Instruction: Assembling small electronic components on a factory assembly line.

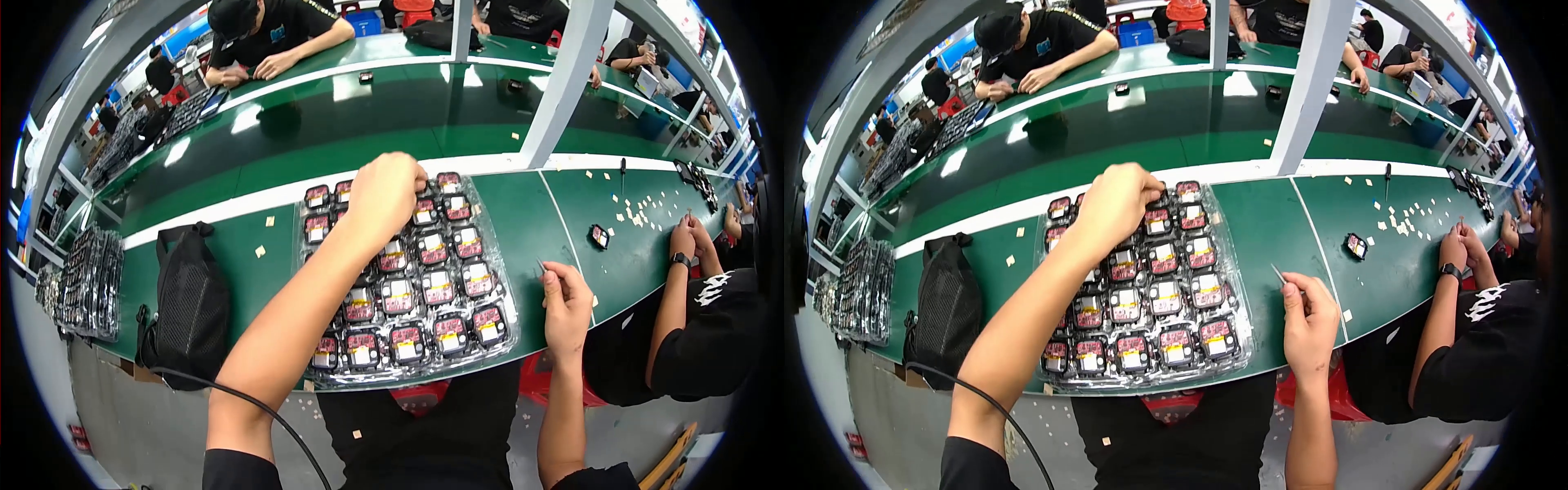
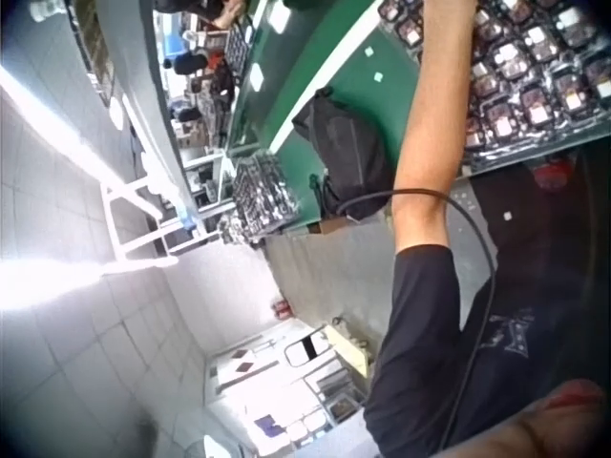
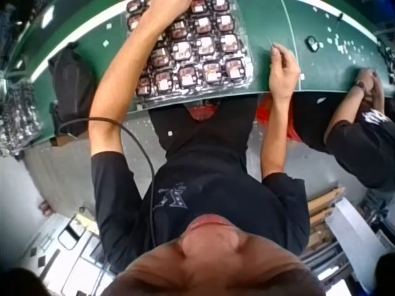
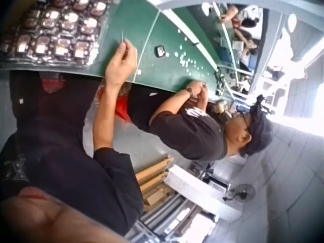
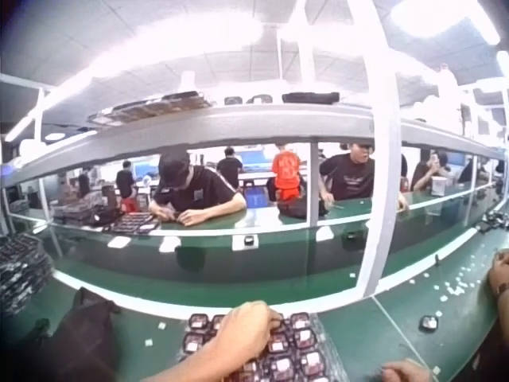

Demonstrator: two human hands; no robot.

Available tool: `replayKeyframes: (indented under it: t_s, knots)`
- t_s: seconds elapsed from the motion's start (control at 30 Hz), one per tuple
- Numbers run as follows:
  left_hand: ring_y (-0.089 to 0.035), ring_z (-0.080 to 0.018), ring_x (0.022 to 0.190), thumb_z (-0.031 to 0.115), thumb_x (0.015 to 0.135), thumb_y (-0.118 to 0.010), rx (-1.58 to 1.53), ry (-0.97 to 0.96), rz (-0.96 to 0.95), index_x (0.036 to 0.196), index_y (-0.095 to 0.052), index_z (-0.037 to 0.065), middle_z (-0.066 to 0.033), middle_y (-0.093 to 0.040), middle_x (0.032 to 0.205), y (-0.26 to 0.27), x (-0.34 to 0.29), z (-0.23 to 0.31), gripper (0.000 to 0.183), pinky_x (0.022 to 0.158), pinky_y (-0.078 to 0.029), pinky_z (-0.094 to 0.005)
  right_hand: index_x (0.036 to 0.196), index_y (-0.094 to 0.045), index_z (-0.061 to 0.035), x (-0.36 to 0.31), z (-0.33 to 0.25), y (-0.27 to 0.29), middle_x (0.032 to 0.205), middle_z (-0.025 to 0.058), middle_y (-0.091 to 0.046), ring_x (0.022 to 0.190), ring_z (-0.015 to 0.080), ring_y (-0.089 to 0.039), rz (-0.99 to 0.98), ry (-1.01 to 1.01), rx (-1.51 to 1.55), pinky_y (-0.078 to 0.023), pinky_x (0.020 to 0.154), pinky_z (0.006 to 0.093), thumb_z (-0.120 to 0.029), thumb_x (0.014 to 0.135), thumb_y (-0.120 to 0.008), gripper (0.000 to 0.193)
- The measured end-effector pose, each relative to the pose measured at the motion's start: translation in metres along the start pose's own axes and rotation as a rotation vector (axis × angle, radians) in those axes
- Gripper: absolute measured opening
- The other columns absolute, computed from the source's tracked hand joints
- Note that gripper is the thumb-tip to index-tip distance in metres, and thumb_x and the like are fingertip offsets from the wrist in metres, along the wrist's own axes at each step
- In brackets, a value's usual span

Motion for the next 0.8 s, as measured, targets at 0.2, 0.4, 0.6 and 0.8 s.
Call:
replayKeyframes:
  t_s: [0.2,0.4,0.6,0.8]
  knots:
    - [-0.073,-0.0387,0.092,0.023,0.085,-0.076,0.136,-0.104,0.186,0.100,-0.081,0.011,-0.0188,-0.076,0.098,-0.004,0.030,0.004,0.020,0.087,-0.058,-0.0491,0.121,-0.070,0.0025,0.023,0.009,0.015,0.091,0.0031,-0.067,0.065,0.0040,-0.048,0.032,0.017,0.013,-0.038,0.058,0.0205,-0.022,0.106,-0.062,0.030]
    - [-0.071,-0.0396,0.100,0.011,0.091,-0.062,0.204,-0.241,0.201,0.099,-0.073,0.000,-0.0236,-0.072,0.101,0.018,0.000,0.015,0.018,0.085,-0.057,-0.0498,0.120,-0.071,0.0024,0.018,0.007,0.003,0.094,0.0040,-0.068,0.066,0.0051,-0.051,0.053,-0.032,0.058,-0.040,0.060,0.0199,-0.019,0.106,-0.062,0.027]
    - [-0.065,-0.0362,0.108,0.007,0.091,-0.072,-0.216,-0.416,0.338,0.117,-0.069,0.001,-0.0178,-0.068,0.113,0.070,-0.088,0.066,0.027,0.094,-0.052,-0.0407,0.116,-0.069,0.0017,0.006,0.002,0.007,0.089,0.0022,-0.067,0.066,0.0045,-0.053,0.035,-0.052,0.165,-0.043,0.057,0.0204,-0.016,0.106,-0.062,0.022]
    - [-0.066,-0.0383,0.115,0.007,0.076,-0.084,-0.397,-0.404,0.265,0.117,-0.074,0.007,-0.0145,-0.067,0.118,0.067,-0.198,0.108,0.042,0.103,-0.052,-0.0512,0.113,-0.066,0.0011,0.007,0.003,0.005,0.089,0.0038,-0.066,0.064,0.0063,-0.054,0.132,-0.057,0.202,-0.047,0.060,0.0231,-0.017,0.108,-0.057,0.020]
Point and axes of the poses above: each hand's wrist, its own x-axis towards the middle knuckle, its own y-axis out of the back of the hand, z = x × y, the point moved 4 cm from there along x, towards the middle knuckle
